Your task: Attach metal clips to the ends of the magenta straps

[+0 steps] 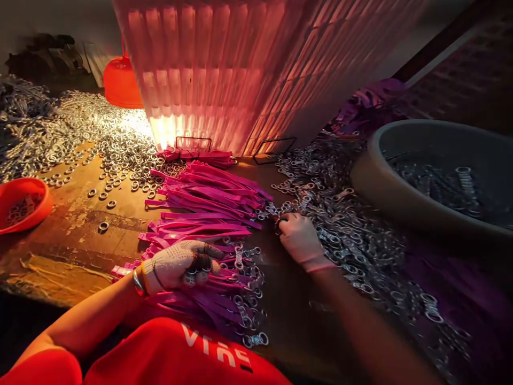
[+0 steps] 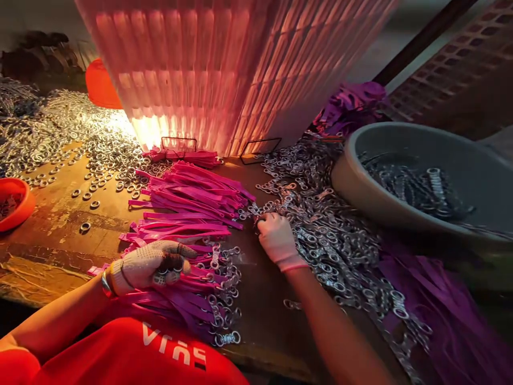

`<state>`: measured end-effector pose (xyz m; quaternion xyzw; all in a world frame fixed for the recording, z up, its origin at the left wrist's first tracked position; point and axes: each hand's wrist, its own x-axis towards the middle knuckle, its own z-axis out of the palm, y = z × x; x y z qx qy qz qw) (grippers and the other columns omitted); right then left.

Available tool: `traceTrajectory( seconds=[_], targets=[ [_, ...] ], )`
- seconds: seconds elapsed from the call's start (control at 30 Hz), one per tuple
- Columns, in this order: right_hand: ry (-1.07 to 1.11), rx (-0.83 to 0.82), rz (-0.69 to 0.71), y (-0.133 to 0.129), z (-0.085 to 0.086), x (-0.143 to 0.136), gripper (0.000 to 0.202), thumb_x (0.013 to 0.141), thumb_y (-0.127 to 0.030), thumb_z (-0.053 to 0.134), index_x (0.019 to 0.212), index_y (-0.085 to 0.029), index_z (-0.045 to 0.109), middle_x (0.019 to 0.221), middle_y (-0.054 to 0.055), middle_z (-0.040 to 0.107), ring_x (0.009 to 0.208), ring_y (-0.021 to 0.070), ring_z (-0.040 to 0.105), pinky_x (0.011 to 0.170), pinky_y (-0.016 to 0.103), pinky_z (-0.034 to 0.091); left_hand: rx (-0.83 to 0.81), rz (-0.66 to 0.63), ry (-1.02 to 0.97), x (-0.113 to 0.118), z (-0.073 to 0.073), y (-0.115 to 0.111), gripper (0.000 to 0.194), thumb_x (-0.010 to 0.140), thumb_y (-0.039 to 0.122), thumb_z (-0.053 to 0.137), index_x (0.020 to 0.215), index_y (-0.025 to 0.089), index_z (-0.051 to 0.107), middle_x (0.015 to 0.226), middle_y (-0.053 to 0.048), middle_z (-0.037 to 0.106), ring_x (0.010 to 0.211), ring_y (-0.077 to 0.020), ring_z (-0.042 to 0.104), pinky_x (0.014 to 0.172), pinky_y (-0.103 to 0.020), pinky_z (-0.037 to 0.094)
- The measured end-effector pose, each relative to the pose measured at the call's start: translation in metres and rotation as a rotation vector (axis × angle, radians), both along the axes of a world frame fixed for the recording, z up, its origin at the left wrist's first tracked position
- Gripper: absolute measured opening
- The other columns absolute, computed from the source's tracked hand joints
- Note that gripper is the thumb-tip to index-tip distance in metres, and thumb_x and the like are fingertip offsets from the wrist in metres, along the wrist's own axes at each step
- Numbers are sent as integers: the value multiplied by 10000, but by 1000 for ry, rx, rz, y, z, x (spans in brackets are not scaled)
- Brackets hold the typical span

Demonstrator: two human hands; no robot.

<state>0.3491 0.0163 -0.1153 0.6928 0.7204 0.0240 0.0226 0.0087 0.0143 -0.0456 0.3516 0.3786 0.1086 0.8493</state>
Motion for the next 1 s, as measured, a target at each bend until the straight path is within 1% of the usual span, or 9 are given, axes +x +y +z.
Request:
traceTrajectory(
  seconds=[0.07,0.17,0.23,0.3,0.43,0.6,0.77,0.83,1.0],
  targets=[
    [67,98,-83,-11,3,-10,319,785,-28,427,937,-77,703,1083,239,651,1001,331,584,814,418,452,97,27,25,1,1,-5,330,772,257,689,1070,151,595,824,-40,695,418,-52,457,342,-168,274],
    [509,261,-170,-36,19,-44,434,805,-49,375,1148,-156,617,1045,145,676,929,254,634,828,388,501,216,31,59,2,1,-10,219,811,323,659,917,143,593,700,-28,670,380,-48,408,330,-169,235],
    [808,238,-123,-57,36,-76,417,824,-86,388,1175,-203,581,961,87,689,840,219,649,791,359,525,265,0,36,2,3,-13,250,824,377,653,800,137,588,576,-1,598,350,-42,355,324,-174,197],
    [874,192,16,-76,53,-109,407,813,-95,437,1172,-217,584,1008,83,677,901,220,645,819,356,524,285,-11,-3,4,5,-18,319,828,434,652,732,142,570,512,21,535,339,-39,325,324,-178,173],
    [764,156,259,-96,68,-155,567,694,-3,463,1215,-198,572,1183,121,616,1050,228,598,897,363,499,290,28,-18,12,3,-33,408,839,541,610,718,156,549,489,41,479,341,-45,330,333,-175,212],
    [416,242,188,-111,57,-166,436,617,-42,502,1021,-130,641,1001,142,662,903,254,600,797,351,477,295,25,84,16,-2,-51,464,870,611,514,698,180,505,467,36,453,333,-72,343,336,-207,220],
    [282,132,147,-124,64,-162,250,648,-50,490,819,-157,637,793,83,666,676,189,570,625,285,353,771,-30,133,4,13,-49,233,826,373,613,746,162,555,633,-16,575,546,-111,457,496,-236,346],
    [297,36,154,-126,73,-164,216,651,-54,494,788,-163,621,769,72,668,649,175,559,599,280,314,833,-100,140,1,17,-47,119,750,240,642,722,161,557,671,-20,580,590,-118,457,525,-243,355],
    [386,-198,61,-127,93,-175,107,792,-142,517,800,-177,618,767,61,697,636,167,577,570,273,285,357,-139,51,3,8,-56,211,856,340,527,719,190,472,525,40,440,408,-77,360,392,-214,241]
  ],
)
